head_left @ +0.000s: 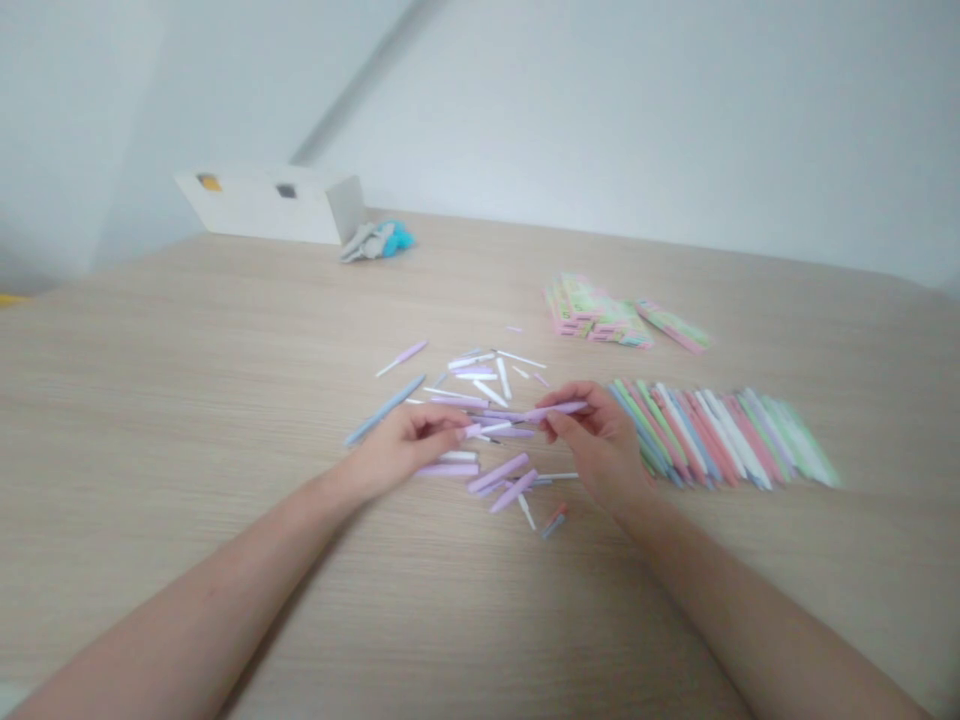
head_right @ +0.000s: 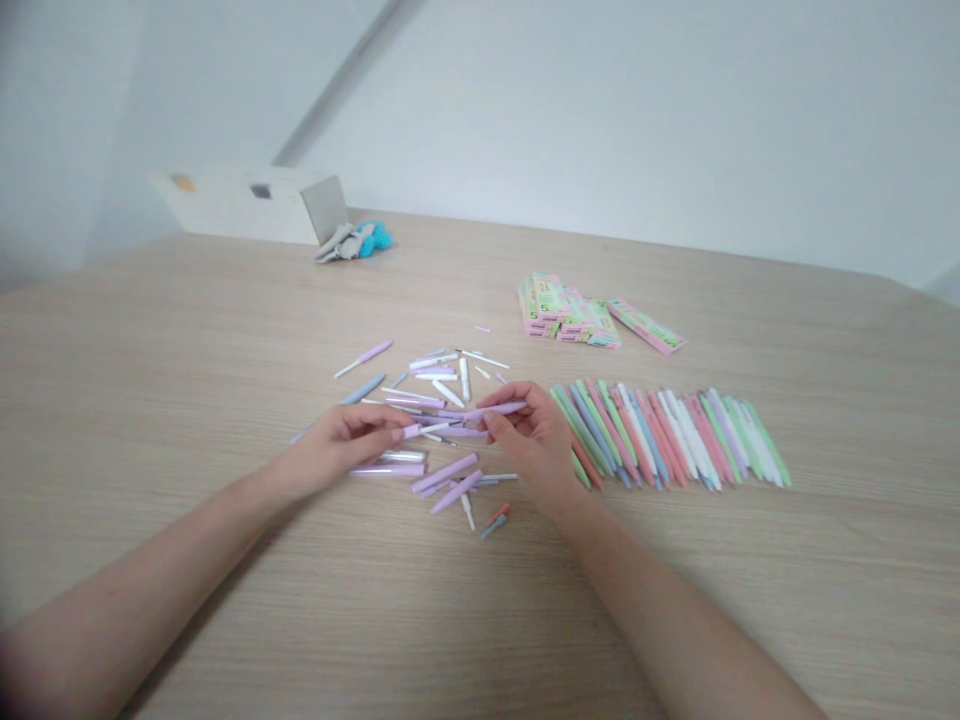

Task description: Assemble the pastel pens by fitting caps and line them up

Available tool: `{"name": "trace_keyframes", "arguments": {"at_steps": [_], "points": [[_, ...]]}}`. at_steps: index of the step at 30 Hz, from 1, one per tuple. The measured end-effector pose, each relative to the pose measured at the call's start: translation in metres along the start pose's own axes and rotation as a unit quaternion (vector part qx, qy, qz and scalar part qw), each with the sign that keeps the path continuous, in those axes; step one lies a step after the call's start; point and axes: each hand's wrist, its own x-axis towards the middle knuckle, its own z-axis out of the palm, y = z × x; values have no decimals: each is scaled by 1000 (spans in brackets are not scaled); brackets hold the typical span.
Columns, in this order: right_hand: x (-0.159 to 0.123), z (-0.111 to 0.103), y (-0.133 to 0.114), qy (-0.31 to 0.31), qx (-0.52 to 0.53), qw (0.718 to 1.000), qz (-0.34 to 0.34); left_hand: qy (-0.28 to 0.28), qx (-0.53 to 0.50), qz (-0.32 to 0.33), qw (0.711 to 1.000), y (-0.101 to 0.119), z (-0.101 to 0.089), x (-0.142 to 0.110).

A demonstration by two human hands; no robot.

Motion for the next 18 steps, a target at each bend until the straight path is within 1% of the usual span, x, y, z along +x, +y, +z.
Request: {"name": "trace_keyframes", "arguments": {"at_steps": [4, 8, 14, 18], "points": [[2, -5, 4, 11, 43, 999, -1, 9, -9, -5, 1000, 0, -1, 0], [2, -5, 4, 0, 53, 999, -5, 7, -8, -3, 1000, 0, -1, 1], [0, -2, 2, -8, -8, 1000, -7, 2, -5, 2, 1000, 0, -1, 0], [-2, 0, -3, -33, -42, 999, 13, -11, 11, 10, 1000, 2, 0, 0]]}}
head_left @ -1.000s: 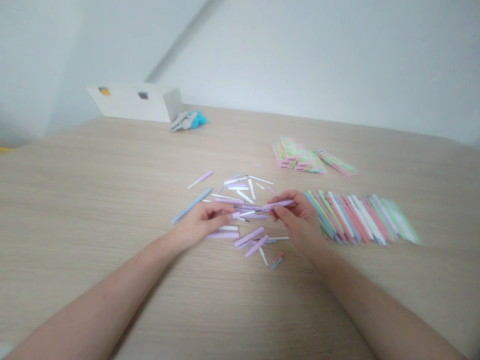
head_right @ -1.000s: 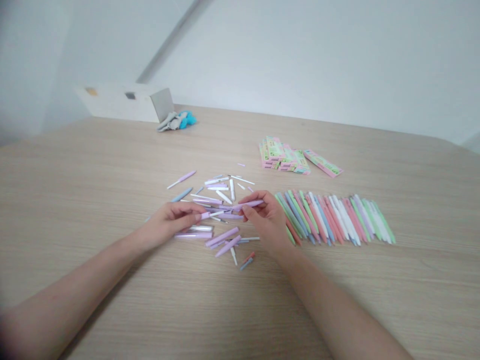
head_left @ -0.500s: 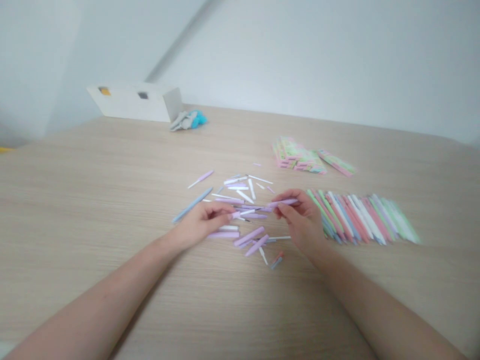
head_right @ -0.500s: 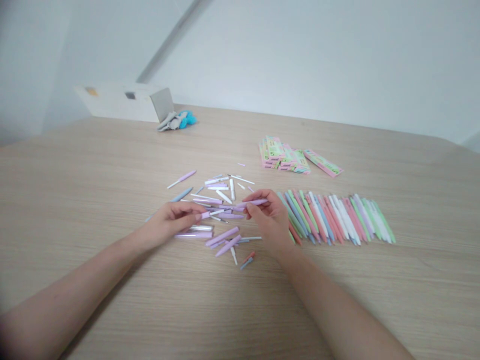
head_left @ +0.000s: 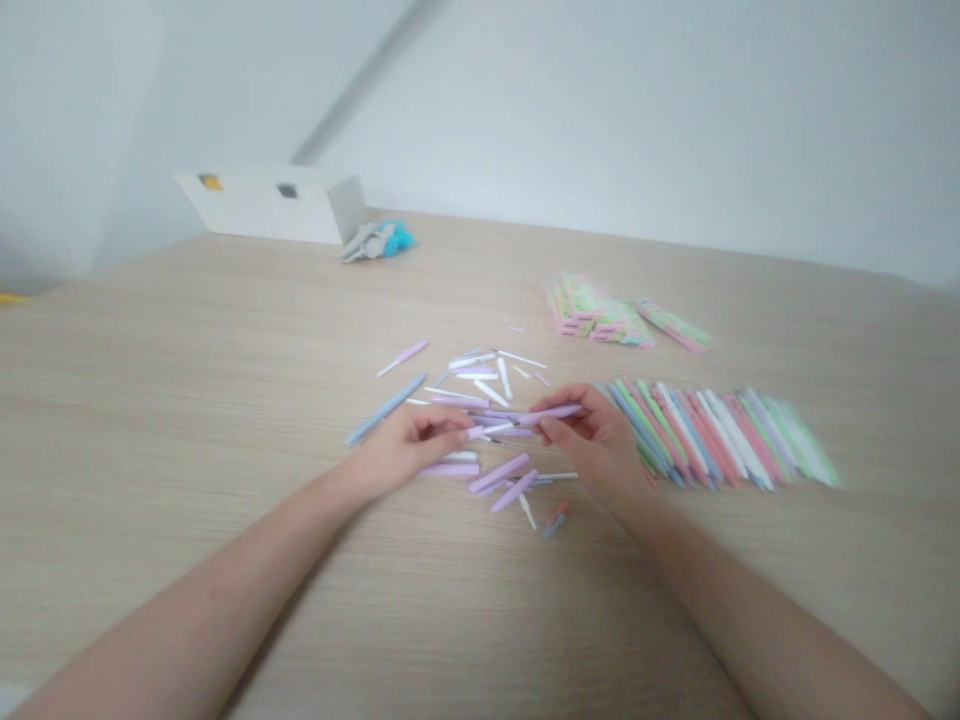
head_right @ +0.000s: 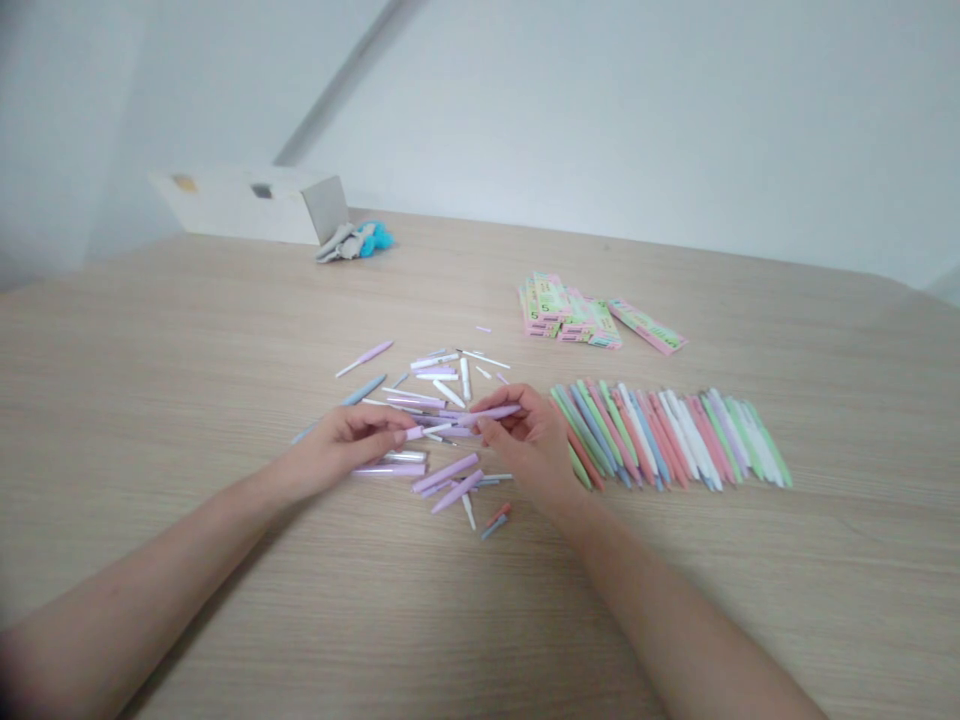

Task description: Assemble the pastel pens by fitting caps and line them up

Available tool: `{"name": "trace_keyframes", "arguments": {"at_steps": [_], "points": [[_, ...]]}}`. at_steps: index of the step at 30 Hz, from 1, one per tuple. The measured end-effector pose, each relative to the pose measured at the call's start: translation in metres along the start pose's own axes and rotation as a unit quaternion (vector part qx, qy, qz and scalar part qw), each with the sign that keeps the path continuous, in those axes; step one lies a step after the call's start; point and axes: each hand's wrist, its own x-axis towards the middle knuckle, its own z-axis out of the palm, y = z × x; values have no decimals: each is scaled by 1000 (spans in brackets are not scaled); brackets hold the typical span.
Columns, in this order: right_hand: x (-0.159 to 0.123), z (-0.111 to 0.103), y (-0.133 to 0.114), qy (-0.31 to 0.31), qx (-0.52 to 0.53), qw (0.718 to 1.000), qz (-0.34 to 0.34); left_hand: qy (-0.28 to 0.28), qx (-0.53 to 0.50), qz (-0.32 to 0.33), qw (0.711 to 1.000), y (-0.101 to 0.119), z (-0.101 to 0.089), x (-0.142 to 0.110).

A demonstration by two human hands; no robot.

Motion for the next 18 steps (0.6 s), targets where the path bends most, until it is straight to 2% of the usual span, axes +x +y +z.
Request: {"name": "trace_keyframes", "arguments": {"at_steps": [6, 13, 18], "points": [[-3, 5, -4, -55, 13, 998, 24, -24, 8, 10, 1000, -2, 1, 1], [-9, 9, 4, -101, 9, 994, 51, -53, -11, 0, 999, 0, 4, -1], [-10, 11, 3, -109, 19, 991, 79, -61, 3, 5, 998, 0, 6, -2]]}}
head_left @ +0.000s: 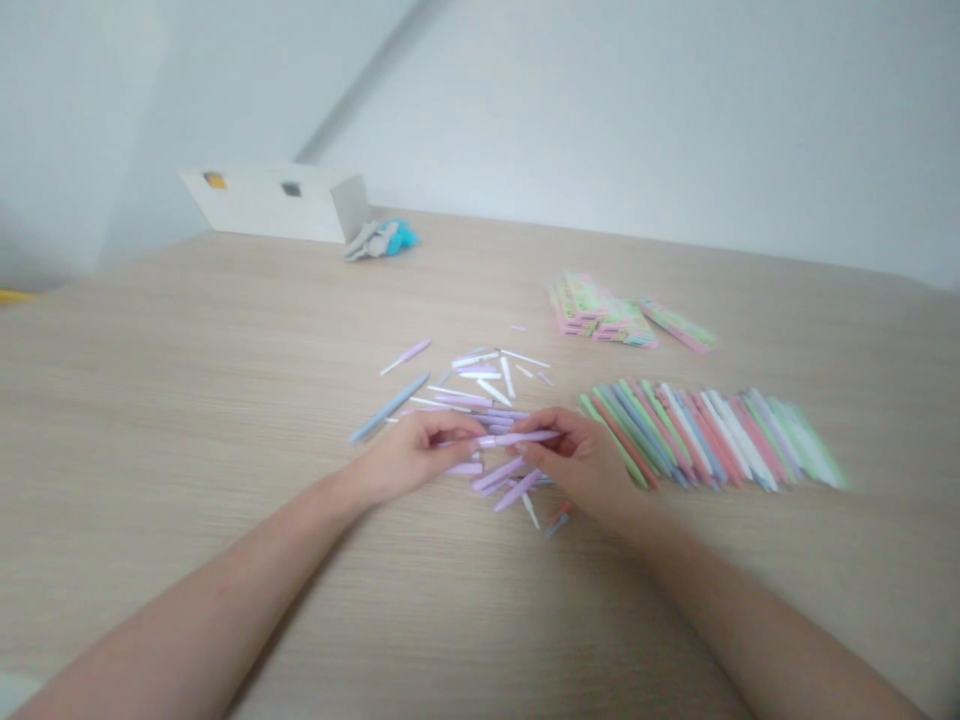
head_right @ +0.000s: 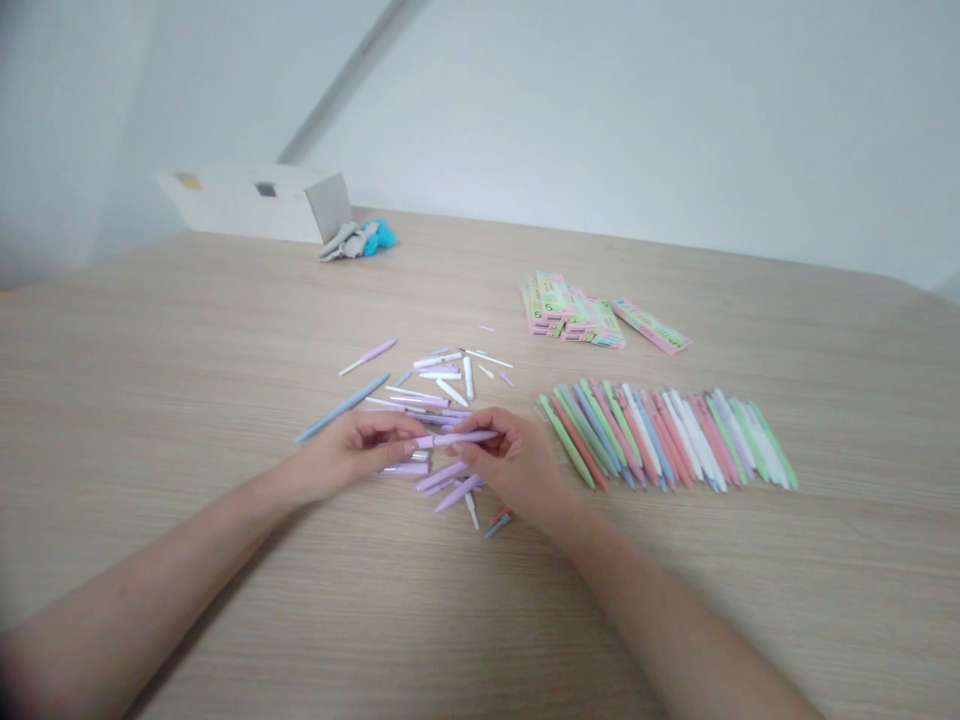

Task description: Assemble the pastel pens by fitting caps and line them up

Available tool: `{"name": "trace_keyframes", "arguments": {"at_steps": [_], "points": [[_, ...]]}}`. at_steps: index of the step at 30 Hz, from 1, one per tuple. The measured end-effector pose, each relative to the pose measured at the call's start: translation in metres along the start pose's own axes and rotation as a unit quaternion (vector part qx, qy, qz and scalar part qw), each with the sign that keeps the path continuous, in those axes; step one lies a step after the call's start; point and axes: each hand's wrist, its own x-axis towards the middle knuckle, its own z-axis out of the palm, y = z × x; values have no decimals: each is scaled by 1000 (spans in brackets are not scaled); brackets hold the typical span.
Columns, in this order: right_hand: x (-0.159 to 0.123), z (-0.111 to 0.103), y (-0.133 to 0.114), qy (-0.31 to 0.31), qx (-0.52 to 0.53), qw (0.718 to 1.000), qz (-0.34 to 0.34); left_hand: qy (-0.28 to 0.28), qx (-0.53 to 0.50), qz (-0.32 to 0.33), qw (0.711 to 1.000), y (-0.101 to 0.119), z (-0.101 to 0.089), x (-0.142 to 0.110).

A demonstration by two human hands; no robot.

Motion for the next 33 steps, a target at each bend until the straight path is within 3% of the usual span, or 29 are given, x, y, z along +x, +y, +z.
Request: {"name": "trace_keyframes", "arguments": {"at_steps": [33], "points": [[-3, 3, -9, 9, -75, 995, 62, 10, 89, 73, 993, -2, 1, 1]]}}
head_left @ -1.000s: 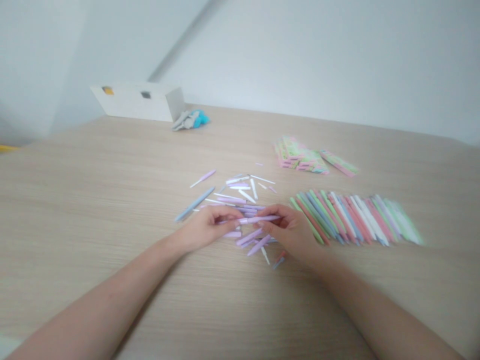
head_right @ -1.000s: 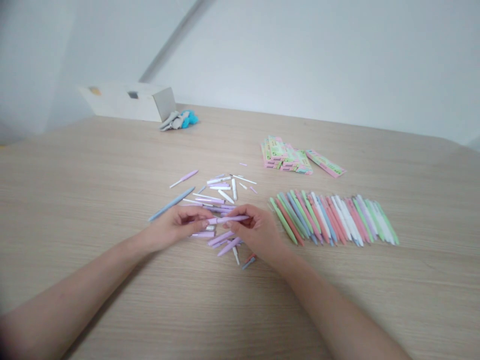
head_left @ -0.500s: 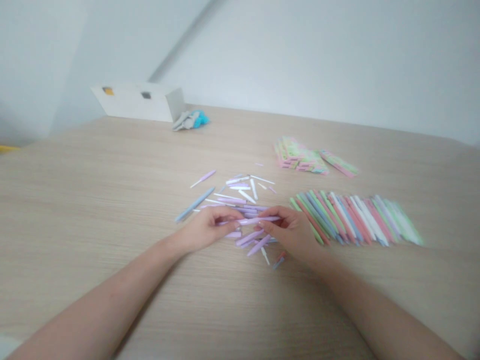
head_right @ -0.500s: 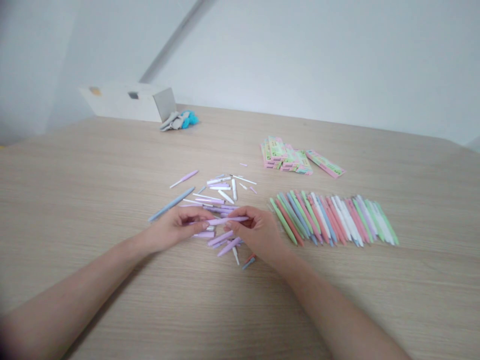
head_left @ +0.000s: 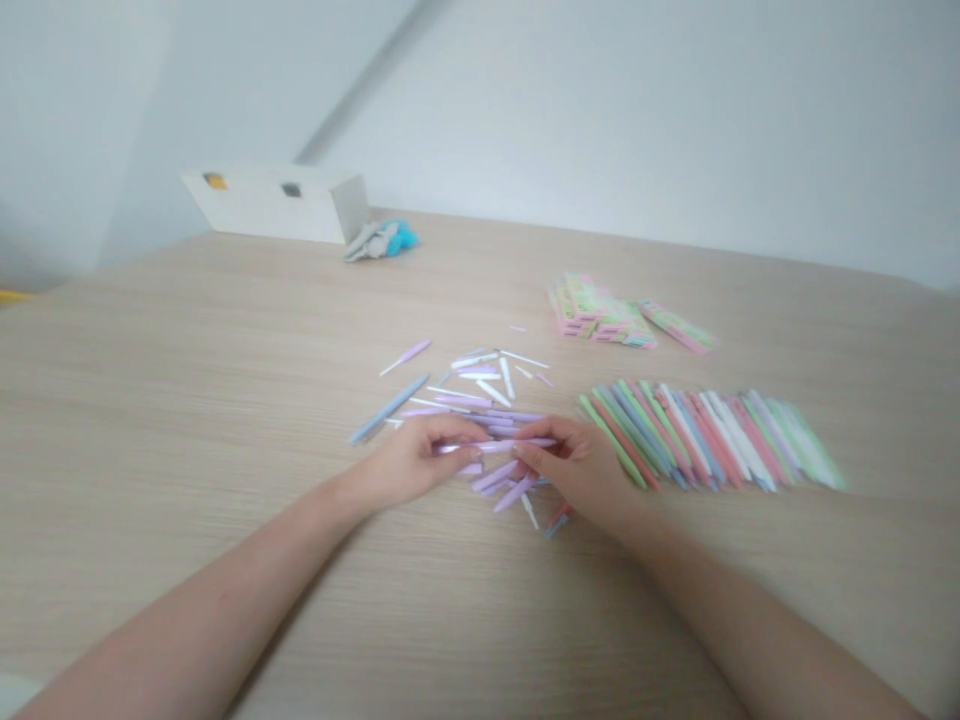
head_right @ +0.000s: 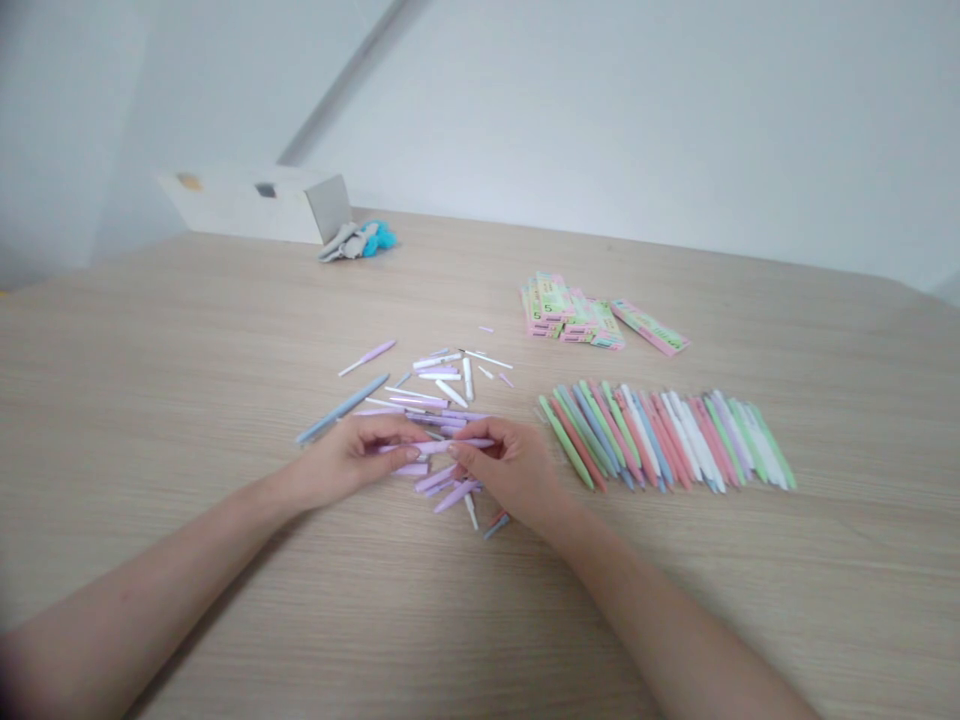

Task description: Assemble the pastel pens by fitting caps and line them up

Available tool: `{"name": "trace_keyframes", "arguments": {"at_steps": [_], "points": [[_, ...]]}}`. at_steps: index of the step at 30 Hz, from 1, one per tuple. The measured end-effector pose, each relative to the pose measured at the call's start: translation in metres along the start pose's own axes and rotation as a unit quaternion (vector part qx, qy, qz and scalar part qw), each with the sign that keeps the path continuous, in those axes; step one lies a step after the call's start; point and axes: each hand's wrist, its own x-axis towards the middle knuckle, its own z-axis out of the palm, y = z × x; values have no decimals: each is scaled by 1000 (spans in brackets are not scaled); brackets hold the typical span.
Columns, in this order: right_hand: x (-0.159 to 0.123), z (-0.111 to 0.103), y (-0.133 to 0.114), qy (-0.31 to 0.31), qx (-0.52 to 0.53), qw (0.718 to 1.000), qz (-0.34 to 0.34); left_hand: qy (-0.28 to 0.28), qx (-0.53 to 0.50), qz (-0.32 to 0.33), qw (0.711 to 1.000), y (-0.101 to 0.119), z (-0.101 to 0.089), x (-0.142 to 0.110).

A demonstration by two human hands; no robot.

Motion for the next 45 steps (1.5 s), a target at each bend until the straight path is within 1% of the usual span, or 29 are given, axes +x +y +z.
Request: {"name": "trace_keyframes", "arguments": {"at_steps": [3, 9, 17, 21, 25, 28, 30, 33, 38, 41, 45], "points": [[-1, 1, -4, -3, -19, 1000, 5, -5, 9, 20, 1000, -2, 0, 0], [-3, 2, -10, -6, -35, 998, 55, -8, 21, 34, 999, -1, 2, 0], [-1, -1, -6, -34, -38, 995, 83, 7, 73, 66, 995, 3, 3, 0], [-1, 0, -6, -49, -43, 996, 68, 6, 59, 52, 997, 1, 1, -1], [-1, -1, -3, -53, 0, 998, 18, 13, 50, 21, 998, 1, -1, 0], [1, -1, 3, -50, 31, 998, -16, 13, 45, 18, 999, 1, -2, 1], [2, -2, 6, -44, 31, 998, -22, 15, 45, 21, 999, 1, -2, 1], [3, -2, 5, -39, 5, 999, -11, 20, 43, 23, 999, 0, -2, 1], [1, -3, -3, -25, -33, 999, 7, 20, 41, 28, 999, -1, -1, 0], [0, -2, -6, -21, -54, 998, 30, 22, 41, 28, 999, -2, 0, 0], [-1, -2, -5, -32, -64, 996, 50, 18, 38, 26, 999, -3, 1, 0]]}}
